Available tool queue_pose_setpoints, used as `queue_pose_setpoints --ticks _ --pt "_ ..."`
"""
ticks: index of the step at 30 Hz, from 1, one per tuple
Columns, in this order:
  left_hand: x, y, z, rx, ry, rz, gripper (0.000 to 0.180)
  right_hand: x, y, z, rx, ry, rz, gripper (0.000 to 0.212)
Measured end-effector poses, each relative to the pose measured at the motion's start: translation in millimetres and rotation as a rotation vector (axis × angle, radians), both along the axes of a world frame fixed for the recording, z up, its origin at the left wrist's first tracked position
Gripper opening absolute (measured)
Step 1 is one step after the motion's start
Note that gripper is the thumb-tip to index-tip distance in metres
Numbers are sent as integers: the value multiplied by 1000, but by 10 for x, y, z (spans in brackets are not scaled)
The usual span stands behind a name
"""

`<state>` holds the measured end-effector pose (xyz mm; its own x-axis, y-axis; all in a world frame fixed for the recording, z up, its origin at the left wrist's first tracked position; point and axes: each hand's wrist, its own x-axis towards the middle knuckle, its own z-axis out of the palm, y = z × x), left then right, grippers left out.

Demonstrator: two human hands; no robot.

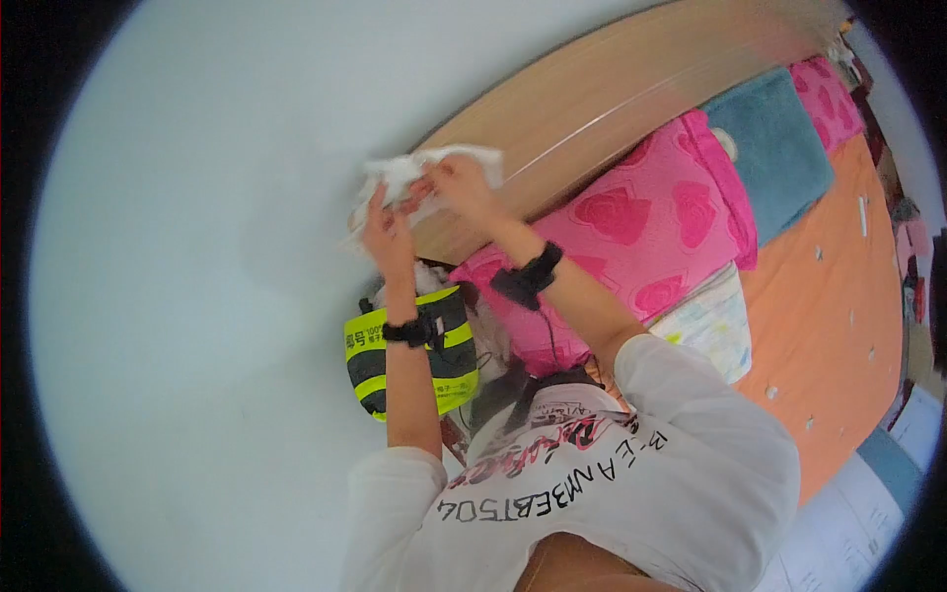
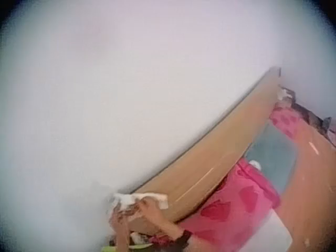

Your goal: The person wipes the headboard of a bed, the doors of a wardrobe, and a small pink chair using a white cloth, then sits down and folds the cloth.

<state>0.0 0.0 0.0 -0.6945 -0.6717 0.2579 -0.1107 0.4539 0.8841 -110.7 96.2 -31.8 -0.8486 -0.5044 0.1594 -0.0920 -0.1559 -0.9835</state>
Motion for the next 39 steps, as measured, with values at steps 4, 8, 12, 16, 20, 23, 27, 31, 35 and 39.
queue_pose_setpoints --ticks 4,8,12,16,20,23,27,31,35,39 --pt "-1139 1087 68 -495 -252 -240 52 -1021 1068 35 -147 -255 -149 32" --pt "-1995 1948 -40 -426 -255 -543 60 -1800 1908 -227 94 -87 -532 30" --pt "-2245 2201 -824 -461 -109 -711 61 -1956 2311 -967 -76 -434 -511 32" --pt "-1651 1815 -1395 -269 -218 -699 41 -1210 2004 -1349 -62 -609 -275 32" --pt "-1057 1524 -1409 -270 -405 -590 32 -588 1712 -1693 -148 -855 -41 33" --pt "-510 1064 -1359 -342 -591 -464 34 -80 1298 -1551 -420 -1119 159 38" --pt "-1 560 -891 -607 -548 -111 28 215 791 -1023 -732 -1296 630 43" --pt "-73 382 -319 -652 -282 58 20 153 356 -441 -674 -1027 553 36" --pt "19 234 -382 -805 -232 12 16 69 451 -270 -183 -805 427 34" --pt "53 273 -667 -812 -458 -113 24 134 311 -1080 -57 -729 270 35"
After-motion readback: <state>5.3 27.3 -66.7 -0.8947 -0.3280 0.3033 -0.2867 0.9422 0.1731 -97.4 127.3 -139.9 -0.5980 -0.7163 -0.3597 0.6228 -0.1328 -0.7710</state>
